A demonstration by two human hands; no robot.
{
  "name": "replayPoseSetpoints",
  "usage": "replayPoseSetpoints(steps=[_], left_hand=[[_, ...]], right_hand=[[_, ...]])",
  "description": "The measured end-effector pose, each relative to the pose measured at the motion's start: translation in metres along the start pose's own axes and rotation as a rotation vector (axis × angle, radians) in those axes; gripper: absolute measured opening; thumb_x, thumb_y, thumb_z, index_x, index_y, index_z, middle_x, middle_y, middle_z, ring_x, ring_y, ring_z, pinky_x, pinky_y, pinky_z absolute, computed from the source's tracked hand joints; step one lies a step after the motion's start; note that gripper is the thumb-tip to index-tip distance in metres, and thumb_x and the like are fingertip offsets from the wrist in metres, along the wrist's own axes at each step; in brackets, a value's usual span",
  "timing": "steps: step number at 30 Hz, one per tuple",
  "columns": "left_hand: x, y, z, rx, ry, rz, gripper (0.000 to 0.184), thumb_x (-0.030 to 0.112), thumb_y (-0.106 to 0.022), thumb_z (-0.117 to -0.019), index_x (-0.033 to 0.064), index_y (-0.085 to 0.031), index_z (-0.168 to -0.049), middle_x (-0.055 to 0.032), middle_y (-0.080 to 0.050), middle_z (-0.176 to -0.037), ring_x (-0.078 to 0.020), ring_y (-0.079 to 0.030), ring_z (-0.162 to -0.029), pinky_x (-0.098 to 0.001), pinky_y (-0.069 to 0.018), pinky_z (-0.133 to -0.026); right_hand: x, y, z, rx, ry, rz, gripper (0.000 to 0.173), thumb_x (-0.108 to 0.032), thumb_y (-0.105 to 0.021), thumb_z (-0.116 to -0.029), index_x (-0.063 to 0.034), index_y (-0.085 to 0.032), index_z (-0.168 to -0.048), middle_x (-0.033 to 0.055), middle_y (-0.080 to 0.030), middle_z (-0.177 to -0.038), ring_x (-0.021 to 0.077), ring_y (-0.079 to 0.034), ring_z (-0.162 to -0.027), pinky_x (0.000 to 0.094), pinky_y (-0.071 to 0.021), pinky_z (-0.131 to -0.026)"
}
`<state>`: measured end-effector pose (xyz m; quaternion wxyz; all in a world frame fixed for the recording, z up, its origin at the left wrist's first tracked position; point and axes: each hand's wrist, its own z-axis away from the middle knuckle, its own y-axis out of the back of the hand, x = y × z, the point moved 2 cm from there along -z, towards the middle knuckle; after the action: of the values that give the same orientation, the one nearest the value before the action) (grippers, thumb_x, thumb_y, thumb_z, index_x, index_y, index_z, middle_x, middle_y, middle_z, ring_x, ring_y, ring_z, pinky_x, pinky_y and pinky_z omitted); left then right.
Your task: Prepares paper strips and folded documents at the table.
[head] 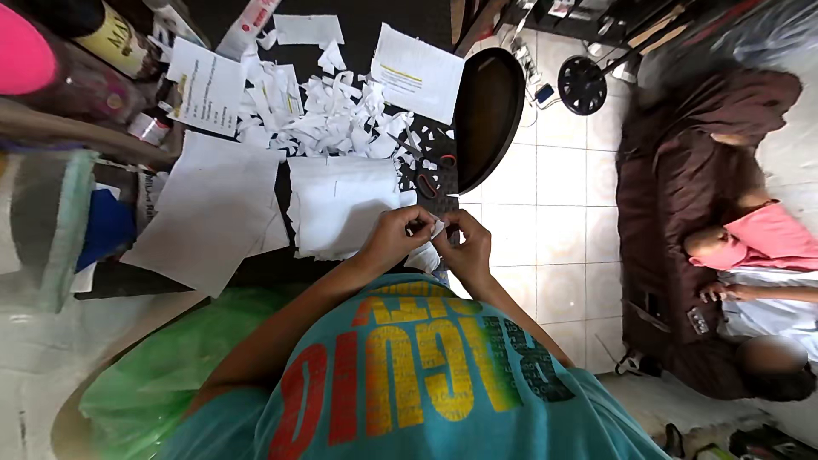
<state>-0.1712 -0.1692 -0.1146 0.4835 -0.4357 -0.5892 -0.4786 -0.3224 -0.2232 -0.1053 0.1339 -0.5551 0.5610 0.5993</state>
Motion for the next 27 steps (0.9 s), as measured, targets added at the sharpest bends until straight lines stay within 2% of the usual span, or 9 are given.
replayPoseSetpoints(steps=[4,9,12,17,24,27], left_hand=[[-0.0021,0.0000,-0.0004,0.002,-0.006,0.001,0.006,-0.003,-0.065,-0.0898,-0.0023,-0.069,-0.094,-0.0058,-0.068,-0.084,-0.0021,-0.062,-0.072,-0.0157,-0.0522,-0.069],[-0.0036,0.0019,-0.0019,0.024,-0.001,-0.009,0.006,-0.001,-0.064,-0.0924,-0.0029,-0.068,-0.095,-0.0057,-0.068,-0.083,-0.0007,-0.062,-0.073,-0.0146,-0.0512,-0.071],[-0.0068,0.0019,-0.0025,0.025,-0.036,-0.021,0.009,0.000,-0.062,-0.0931,-0.0050,-0.069,-0.095,-0.0080,-0.069,-0.085,-0.0008,-0.063,-0.076,-0.0148,-0.0511,-0.075],[-0.0089,0.0045,-0.0044,-0.014,-0.111,-0.096,0.009,0.001,-0.062,-0.0929,-0.0047,-0.069,-0.095,-0.0111,-0.069,-0.085,-0.0071,-0.065,-0.078,-0.0194,-0.0524,-0.077],[-0.0101,-0.0013,-0.0031,0.016,-0.121,-0.065,0.009,0.000,-0.063,-0.0901,-0.0056,-0.069,-0.093,-0.0117,-0.069,-0.085,-0.0078,-0.066,-0.077,-0.0202,-0.0545,-0.075],[-0.0097,0.0002,-0.0029,0.021,-0.103,-0.078,0.008,0.000,-0.064,-0.0913,-0.0049,-0.069,-0.094,-0.0115,-0.069,-0.085,-0.0086,-0.066,-0.077,-0.0210,-0.0540,-0.075]], right_hand=[[0.0003,-0.0008,0.0001,0.004,0.024,-0.029,0.012,-0.005,-0.067,-0.0855,0.0053,-0.067,-0.091,0.0110,-0.067,-0.084,0.0098,-0.064,-0.074,0.0237,-0.0552,-0.069],[0.0015,-0.0001,0.0000,-0.028,0.067,-0.048,0.015,-0.003,-0.066,-0.0880,0.0077,-0.066,-0.099,0.0135,-0.068,-0.090,0.0133,-0.067,-0.080,0.0273,-0.0571,-0.076],[0.0002,0.0017,-0.0022,-0.034,0.154,0.039,0.012,-0.002,-0.065,-0.0899,0.0081,-0.068,-0.097,0.0157,-0.069,-0.091,0.0156,-0.068,-0.081,0.0268,-0.0584,-0.076],[0.0000,0.0025,-0.0057,-0.038,0.234,0.106,0.009,-0.002,-0.065,-0.0880,0.0059,-0.068,-0.090,0.0151,-0.069,-0.087,0.0172,-0.068,-0.079,0.0269,-0.0579,-0.074],[0.0027,-0.0020,-0.0036,-0.018,0.119,0.009,0.008,-0.001,-0.065,-0.0834,0.0055,-0.064,-0.087,0.0130,-0.065,-0.082,0.0129,-0.064,-0.072,0.0248,-0.0555,-0.066],[0.0027,-0.0009,-0.0022,-0.036,0.081,-0.032,0.010,-0.003,-0.064,-0.0865,0.0060,-0.066,-0.091,0.0131,-0.067,-0.086,0.0125,-0.065,-0.075,0.0255,-0.0559,-0.070]])
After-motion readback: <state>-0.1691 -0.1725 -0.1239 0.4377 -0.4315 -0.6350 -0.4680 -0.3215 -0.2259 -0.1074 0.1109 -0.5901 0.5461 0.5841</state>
